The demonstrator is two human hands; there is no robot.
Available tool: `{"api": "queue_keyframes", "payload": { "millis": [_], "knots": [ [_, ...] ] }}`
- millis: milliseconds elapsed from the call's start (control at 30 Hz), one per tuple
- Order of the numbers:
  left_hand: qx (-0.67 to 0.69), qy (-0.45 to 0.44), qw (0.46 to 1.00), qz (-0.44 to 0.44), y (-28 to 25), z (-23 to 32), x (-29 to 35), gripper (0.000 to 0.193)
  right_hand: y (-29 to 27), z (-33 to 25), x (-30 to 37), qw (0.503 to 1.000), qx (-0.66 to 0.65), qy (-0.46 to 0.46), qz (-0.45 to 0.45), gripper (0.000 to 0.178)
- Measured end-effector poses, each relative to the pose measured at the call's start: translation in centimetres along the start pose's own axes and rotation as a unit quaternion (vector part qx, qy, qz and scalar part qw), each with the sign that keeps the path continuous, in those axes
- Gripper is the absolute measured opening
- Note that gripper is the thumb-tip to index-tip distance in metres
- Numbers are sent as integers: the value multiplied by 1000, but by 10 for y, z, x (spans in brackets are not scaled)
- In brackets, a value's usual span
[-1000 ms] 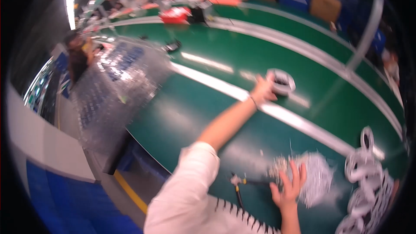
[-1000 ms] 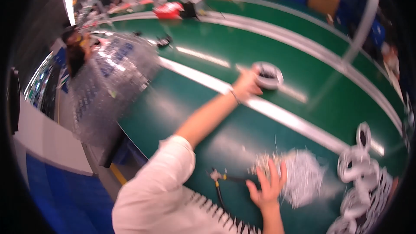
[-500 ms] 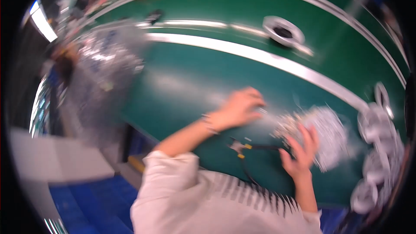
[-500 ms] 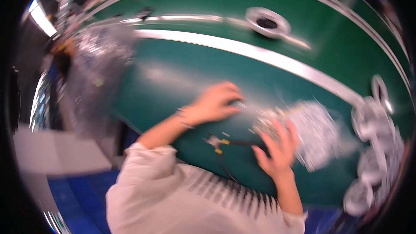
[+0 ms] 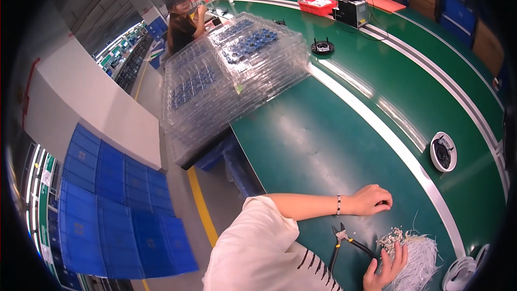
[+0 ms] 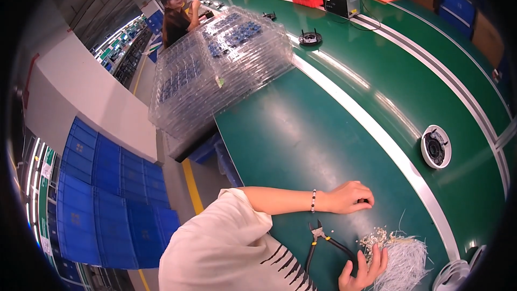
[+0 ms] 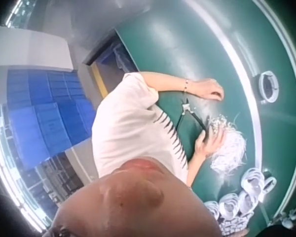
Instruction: Assembling components of a circular lighting fixture or electronic housing on an assembly line.
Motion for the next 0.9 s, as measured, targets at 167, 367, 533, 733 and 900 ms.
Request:
{"api": "queue_keyframes", "payload": {
  "millis": [167, 367, 533, 733, 900],
  "knots": [
    [27, -16, 999, -13, 0, 0, -4, 9, -3, 1, -3, 1000, -1, 10, 7, 21],
    [65, -14, 998, 17, -8, -1, -9, 9, 2, -7, -2, 1000, -18, 5, 10, 20],
    [52, 28, 997, 50, -23, 11, -3, 12, 23, -41, 4, 993, -111, -39, -24, 20],
    [-272, 107, 919, 265, -201, 114, 77, 19, 21, -51, 9, 989, -137, -55, -24, 20],
    [-627, 40, 701, 337, -327, 308, 200, 20, -1, -41, -16, 997, -45, -60, 29, 11]
  ]
}}
Point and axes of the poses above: each hand's wrist, its own x-axis away from the middle knuckle, its own y-axis out of the palm, z = x × y, the point moved 9 cm from there along -x, towards the middle knuckle, and after that the axes turned 3 degrees about -z, right-handed, at the moved point
